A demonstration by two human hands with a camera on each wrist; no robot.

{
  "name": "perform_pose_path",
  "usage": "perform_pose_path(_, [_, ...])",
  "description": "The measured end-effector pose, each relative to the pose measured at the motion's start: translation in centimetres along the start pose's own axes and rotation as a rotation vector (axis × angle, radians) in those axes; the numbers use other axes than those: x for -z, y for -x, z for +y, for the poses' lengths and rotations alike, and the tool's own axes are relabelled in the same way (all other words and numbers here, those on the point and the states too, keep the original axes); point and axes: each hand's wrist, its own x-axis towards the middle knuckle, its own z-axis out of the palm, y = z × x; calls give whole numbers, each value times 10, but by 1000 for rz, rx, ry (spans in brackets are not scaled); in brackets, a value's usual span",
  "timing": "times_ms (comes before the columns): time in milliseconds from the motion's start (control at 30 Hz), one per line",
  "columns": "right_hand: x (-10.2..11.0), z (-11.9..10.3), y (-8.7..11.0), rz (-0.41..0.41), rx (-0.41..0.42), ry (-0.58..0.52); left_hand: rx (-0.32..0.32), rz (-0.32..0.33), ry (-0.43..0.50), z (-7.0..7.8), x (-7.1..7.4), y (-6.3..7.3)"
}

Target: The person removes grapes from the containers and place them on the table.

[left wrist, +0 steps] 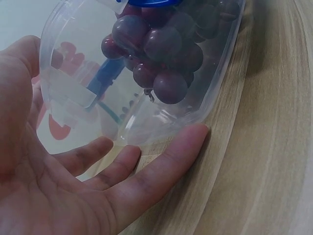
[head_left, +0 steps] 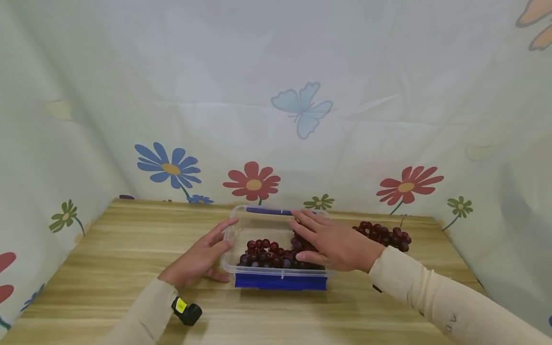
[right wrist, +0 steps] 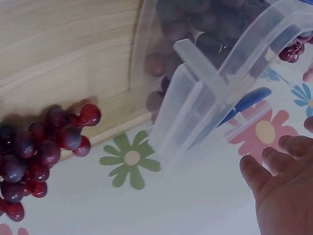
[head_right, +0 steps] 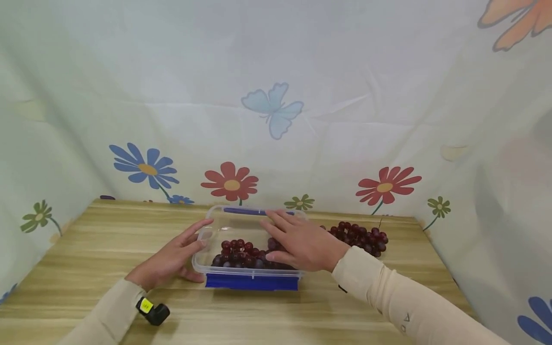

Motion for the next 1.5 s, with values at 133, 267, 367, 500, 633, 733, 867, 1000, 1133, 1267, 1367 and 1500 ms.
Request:
perform_pose_path(133, [0, -5, -7, -16, 19, -3, -5, 3, 1, -1, 0, 1])
perform_pose_path(267, [0, -9, -12, -24, 42, 2, -7, 2, 5, -2, 0, 1])
perform_pose_path(367, [0, -11, -16, -23, 49, 14, -8, 0, 5, -1, 0, 1])
perform_pose_path(500, [1, -14, -23, -40, 59, 12, -8, 3, 7, -1, 0, 2])
perform_pose_path(633, [2, -18, -30, -74, 64, -21, 1, 10, 8, -1, 0, 3])
perform_pose_path(733, [3, -19, -33, -78, 60, -22, 1, 12, 10, 0, 0, 2])
perform_pose_path(867, [3, -22, -36, -81, 64, 4, 2, 10, 8, 1, 0, 1])
perform_pose_path(1000, [4, -25, -40, -105, 68, 7, 16, 9, 10, 1, -1, 1])
perform_pose_path(1133, [4, -27, -46, -118, 61, 4, 18, 8, 15, 1, -1, 2])
perform_pose_path(1267, [4, -31, -53, -136, 58, -16, 8, -2, 13, 1, 0, 3])
perform_pose_path(1367, [3, -34, -57, -152, 65, -25, 13, 1, 11, 1, 0, 3])
perform_pose_path(1500, [2, -35, -62, -164, 62, -4, 17, 4, 14, -1, 0, 3])
